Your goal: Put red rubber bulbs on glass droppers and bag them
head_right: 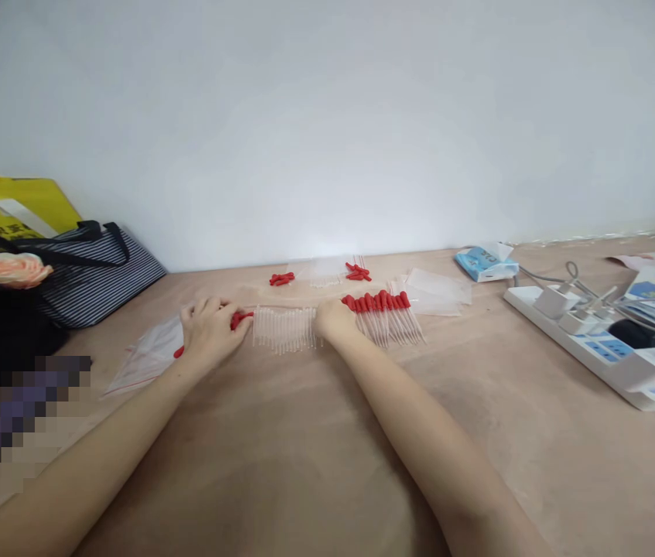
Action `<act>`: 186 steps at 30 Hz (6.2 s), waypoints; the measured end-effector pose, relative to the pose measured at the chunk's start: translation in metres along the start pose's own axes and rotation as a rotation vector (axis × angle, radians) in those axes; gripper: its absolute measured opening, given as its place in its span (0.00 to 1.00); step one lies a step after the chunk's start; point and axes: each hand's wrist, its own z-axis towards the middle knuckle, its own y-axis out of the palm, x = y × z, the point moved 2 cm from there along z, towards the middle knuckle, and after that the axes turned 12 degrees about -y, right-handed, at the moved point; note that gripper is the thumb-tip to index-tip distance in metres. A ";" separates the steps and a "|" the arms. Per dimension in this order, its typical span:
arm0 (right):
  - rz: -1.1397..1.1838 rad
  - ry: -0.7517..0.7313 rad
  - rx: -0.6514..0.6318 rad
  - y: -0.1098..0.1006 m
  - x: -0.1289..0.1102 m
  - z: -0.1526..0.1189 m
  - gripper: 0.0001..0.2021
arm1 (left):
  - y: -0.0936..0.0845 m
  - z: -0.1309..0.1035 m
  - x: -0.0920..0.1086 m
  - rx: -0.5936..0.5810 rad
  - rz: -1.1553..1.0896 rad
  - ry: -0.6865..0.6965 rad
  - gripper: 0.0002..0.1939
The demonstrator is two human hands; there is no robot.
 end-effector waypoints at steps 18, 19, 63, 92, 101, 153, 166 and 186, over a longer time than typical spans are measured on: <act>0.129 -0.274 0.222 -0.022 0.039 -0.062 0.09 | 0.021 0.001 -0.011 0.120 0.073 0.068 0.10; 0.159 -0.315 0.238 -0.020 0.040 -0.066 0.08 | 0.018 0.002 -0.010 0.134 0.056 0.068 0.11; 0.017 -0.773 0.416 0.018 0.026 -0.099 0.12 | 0.002 -0.065 0.061 -0.407 -0.883 0.315 0.09; -0.208 -1.074 0.453 0.012 0.025 -0.090 0.12 | 0.000 -0.071 0.064 -0.373 -0.630 0.583 0.11; -0.125 -0.929 0.441 0.002 0.036 -0.088 0.13 | -0.004 -0.062 0.054 -0.375 -0.679 0.414 0.10; 0.033 -0.044 0.255 -0.005 0.032 -0.022 0.15 | 0.000 -0.047 0.044 -0.154 -0.517 0.065 0.07; -0.078 -0.064 0.091 -0.003 -0.005 -0.021 0.12 | 0.013 0.018 -0.030 -0.156 0.042 -0.237 0.25; -0.011 -0.131 0.050 -0.016 -0.008 -0.011 0.11 | 0.012 0.021 -0.032 -0.207 -0.009 -0.334 0.13</act>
